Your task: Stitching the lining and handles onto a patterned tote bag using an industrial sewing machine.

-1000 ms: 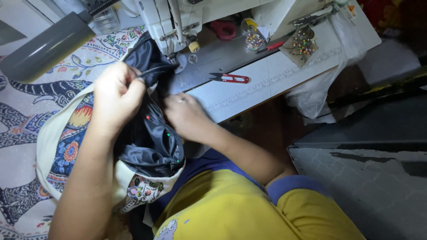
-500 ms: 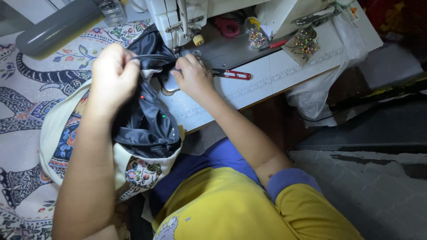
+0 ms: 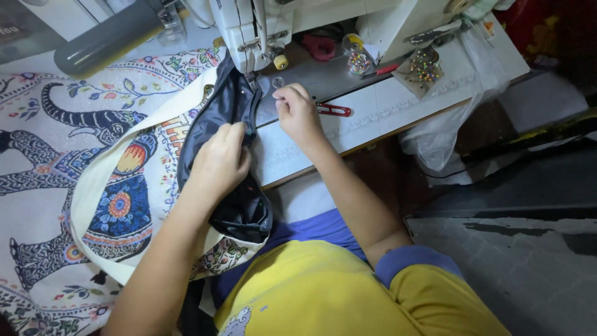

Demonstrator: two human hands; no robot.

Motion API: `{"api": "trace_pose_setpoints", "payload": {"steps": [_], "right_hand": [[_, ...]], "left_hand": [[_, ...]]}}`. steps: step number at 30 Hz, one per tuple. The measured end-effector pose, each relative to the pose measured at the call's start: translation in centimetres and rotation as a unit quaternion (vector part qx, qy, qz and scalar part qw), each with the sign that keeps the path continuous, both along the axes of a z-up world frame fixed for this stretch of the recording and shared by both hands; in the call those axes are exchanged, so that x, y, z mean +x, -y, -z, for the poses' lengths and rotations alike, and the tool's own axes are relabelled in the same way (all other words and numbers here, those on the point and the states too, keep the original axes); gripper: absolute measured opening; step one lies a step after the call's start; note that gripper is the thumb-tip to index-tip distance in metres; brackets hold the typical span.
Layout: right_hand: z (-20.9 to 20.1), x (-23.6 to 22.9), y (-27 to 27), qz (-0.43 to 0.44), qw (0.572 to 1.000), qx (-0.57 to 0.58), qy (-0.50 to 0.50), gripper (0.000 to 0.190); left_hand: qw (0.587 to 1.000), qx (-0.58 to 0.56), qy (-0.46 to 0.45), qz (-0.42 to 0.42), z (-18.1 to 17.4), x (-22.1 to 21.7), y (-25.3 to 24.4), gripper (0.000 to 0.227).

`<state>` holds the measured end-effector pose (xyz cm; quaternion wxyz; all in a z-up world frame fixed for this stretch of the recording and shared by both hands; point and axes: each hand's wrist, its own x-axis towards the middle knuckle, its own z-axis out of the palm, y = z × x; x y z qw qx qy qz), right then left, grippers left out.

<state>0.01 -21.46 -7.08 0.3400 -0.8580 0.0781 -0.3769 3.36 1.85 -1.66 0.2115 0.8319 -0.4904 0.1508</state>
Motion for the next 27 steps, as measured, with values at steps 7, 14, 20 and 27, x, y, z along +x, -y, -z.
{"api": "trace_pose_setpoints", "payload": {"steps": [7, 14, 20, 27], "right_hand": [[-2.7, -4.2, 0.9, -0.024, 0.998, -0.042, -0.028, 0.011], [-0.9, -6.4, 1.5, -0.026, 0.995, -0.073, -0.065, 0.011], [-1.1, -6.3, 1.8, -0.043, 0.997, -0.043, -0.054, 0.009], [-1.0, -6.5, 1.7, -0.026, 0.998, -0.030, -0.050, 0.011]], "left_hand": [[0.996, 0.066, 0.024, -0.056, -1.2, -1.3, 1.5, 0.027], [0.990, 0.094, 0.046, -0.090, -0.1, -0.5, 2.7, 0.034], [0.997, 0.071, -0.013, -0.030, 1.7, 0.9, 3.3, 0.022], [0.941, 0.026, -0.337, 0.037, -1.1, 2.3, 2.3, 0.025]]}}
